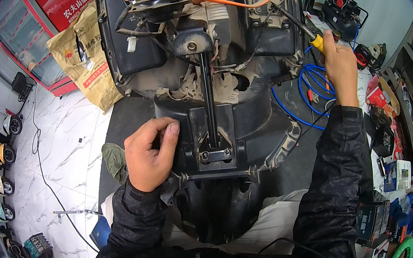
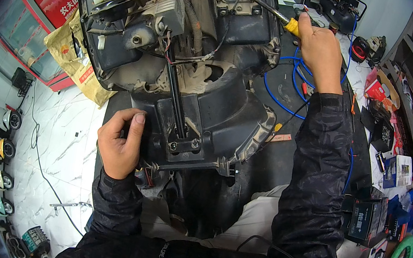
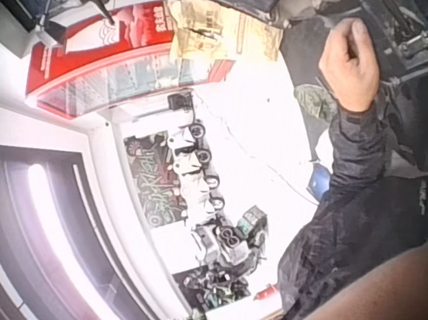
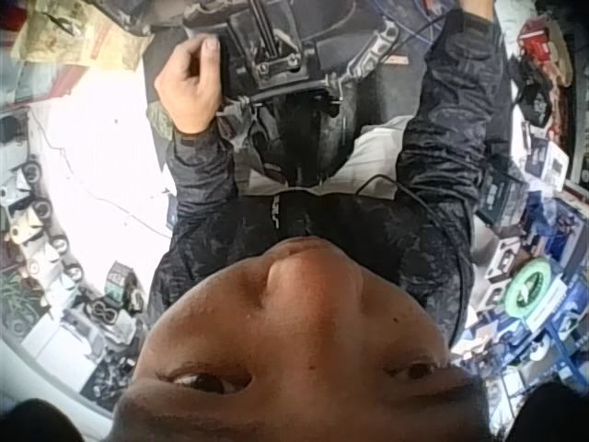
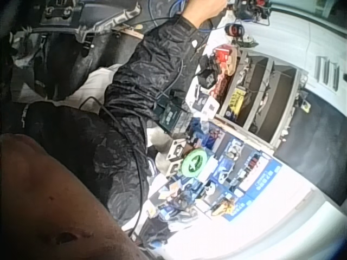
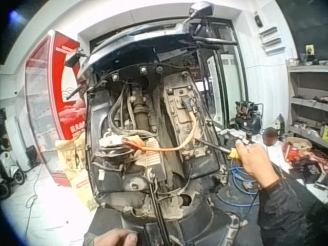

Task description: The person sits on the floor and uses a yellow-handled screwdriver to adjust components inside the scooter's central body. They repeatedly probe and tighten parts around the gear shift lever and engine area, occasionally repositioning their hands and the tool.

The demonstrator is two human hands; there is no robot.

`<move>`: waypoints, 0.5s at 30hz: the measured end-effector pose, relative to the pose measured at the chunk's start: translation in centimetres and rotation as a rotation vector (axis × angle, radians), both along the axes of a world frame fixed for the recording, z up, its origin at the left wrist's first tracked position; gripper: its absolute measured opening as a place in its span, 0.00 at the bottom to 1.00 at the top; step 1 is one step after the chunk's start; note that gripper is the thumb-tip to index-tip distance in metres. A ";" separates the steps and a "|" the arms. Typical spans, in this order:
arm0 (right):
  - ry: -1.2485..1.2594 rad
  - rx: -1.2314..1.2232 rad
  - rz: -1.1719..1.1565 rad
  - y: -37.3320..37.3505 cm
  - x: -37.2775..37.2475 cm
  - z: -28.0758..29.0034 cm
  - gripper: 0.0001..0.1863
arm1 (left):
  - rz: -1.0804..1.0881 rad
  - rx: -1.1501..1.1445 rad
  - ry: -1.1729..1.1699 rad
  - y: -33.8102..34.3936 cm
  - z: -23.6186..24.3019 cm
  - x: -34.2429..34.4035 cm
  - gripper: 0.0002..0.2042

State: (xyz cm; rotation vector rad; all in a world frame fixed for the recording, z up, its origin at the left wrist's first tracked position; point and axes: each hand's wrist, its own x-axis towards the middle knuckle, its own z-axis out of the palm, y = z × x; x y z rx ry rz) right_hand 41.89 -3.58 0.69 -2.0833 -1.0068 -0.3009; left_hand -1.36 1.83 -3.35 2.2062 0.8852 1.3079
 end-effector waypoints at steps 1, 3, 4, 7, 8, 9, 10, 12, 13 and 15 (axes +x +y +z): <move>0.011 -0.007 -0.002 0.0 0.1 0.0 0.41 | -0.002 0.002 -0.004 0.0 0.0 0.0 0.06; -0.011 -0.006 0.001 0.1 0.2 -0.1 0.41 | -0.001 0.002 0.003 0.0 0.0 0.0 0.06; -0.025 -0.007 -0.002 0.1 0.2 -0.1 0.41 | -0.001 0.002 0.006 0.0 0.0 0.0 0.06; -0.056 -0.001 -0.005 0.2 0.3 -0.2 0.41 | 0.006 -0.004 0.009 -0.1 0.1 0.0 0.06; -0.043 0.002 0.005 0.1 0.3 -0.2 0.41 | 0.005 -0.003 0.012 -0.1 0.1 0.0 0.06; -0.034 -0.003 0.006 0.1 0.2 -0.2 0.41 | 0.005 -0.007 0.012 -0.1 0.1 0.0 0.06; -0.039 -0.007 0.006 0.0 0.2 -0.2 0.41 | 0.006 -0.011 0.012 -0.1 0.1 0.0 0.07; -0.014 -0.012 0.000 0.0 0.2 -0.1 0.41 | 0.005 -0.010 0.013 -0.1 0.1 0.0 0.07; -0.009 -0.014 -0.003 0.0 0.2 -0.1 0.41 | 0.005 -0.010 0.013 -0.1 0.1 0.0 0.07; -0.032 -0.009 -0.004 0.1 0.2 -0.1 0.41 | 0.004 -0.010 0.013 -0.1 0.1 0.0 0.07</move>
